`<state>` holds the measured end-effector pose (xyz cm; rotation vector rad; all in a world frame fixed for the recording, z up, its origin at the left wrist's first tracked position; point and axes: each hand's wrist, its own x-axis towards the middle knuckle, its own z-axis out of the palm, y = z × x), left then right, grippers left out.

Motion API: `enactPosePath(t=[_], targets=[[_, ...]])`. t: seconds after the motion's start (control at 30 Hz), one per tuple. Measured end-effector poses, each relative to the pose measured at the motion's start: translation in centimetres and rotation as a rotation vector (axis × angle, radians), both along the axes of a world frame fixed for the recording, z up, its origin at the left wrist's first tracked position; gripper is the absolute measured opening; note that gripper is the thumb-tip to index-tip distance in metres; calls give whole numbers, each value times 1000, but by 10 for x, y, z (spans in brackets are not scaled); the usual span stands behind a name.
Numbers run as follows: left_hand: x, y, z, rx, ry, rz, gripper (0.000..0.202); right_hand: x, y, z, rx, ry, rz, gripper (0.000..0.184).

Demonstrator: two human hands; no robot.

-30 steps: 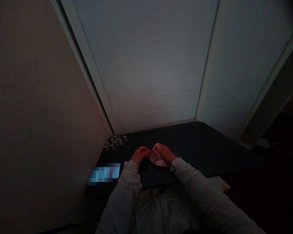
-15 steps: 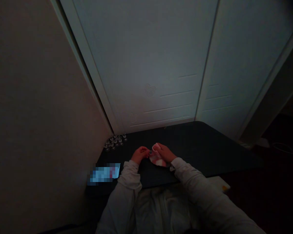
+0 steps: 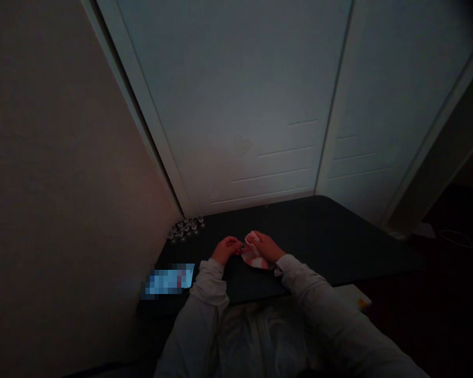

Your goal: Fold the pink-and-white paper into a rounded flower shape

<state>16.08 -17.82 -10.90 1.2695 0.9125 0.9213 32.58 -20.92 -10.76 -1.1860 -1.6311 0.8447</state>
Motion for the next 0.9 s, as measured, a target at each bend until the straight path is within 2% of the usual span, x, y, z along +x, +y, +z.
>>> enactPosePath(t=[0.27,0.9], targets=[[0,1,-1,9,5,-8,36,0,-2,4,-3,-15,-11,22],[0,3,-4,11,-11,-17,36,1,-1,1,2,-16,-3,24]])
